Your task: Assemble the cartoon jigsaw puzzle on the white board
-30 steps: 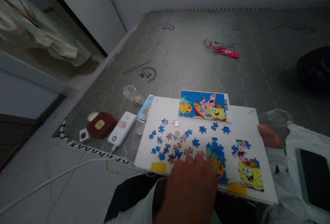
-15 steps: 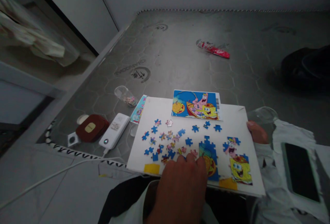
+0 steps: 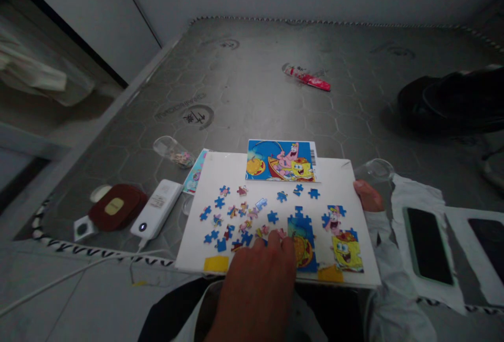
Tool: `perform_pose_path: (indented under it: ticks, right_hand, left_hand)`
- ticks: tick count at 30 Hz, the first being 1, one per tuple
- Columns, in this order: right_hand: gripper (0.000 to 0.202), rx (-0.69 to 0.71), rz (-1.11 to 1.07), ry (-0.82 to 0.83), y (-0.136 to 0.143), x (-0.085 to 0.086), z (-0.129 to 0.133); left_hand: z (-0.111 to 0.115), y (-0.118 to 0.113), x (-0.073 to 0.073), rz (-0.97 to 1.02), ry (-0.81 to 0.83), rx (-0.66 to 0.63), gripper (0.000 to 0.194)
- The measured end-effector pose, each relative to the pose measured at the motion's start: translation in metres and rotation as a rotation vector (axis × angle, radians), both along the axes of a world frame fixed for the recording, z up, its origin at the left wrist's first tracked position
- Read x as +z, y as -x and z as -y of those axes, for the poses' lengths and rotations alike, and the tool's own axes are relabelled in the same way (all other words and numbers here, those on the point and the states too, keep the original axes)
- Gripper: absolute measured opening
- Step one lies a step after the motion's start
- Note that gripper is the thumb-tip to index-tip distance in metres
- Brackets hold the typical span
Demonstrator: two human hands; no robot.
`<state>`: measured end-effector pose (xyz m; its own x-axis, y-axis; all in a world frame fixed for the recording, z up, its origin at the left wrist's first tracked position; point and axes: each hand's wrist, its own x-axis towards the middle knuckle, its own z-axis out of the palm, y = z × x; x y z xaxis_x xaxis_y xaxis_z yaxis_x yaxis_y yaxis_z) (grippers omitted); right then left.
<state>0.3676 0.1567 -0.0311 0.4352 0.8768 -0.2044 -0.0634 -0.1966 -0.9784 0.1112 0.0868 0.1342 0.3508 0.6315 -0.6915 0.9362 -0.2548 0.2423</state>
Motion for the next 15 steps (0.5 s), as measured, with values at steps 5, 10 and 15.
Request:
perform_pose_path:
  ticks: [5,10,15]
  right_hand:
    - [0.044,-0.006,-0.009,0.008,0.0002,0.0017,0.0006]
    - [0.049,-0.001,-0.016,-0.008,0.0004,0.0000,0.0002]
    - [0.050,-0.007,0.000,-0.012,0.0008,0.0008,-0.0003]
  left_hand:
    - [0.0009,-0.0003,-0.0014,-0.008,0.008,-0.012,0.050]
    - [0.0010,-0.0009,-0.0003,0.041,0.021,-0.018,0.045]
    - [-0.0026,-0.0006,0.0062,0.044,0.082,-0.030,0.043]
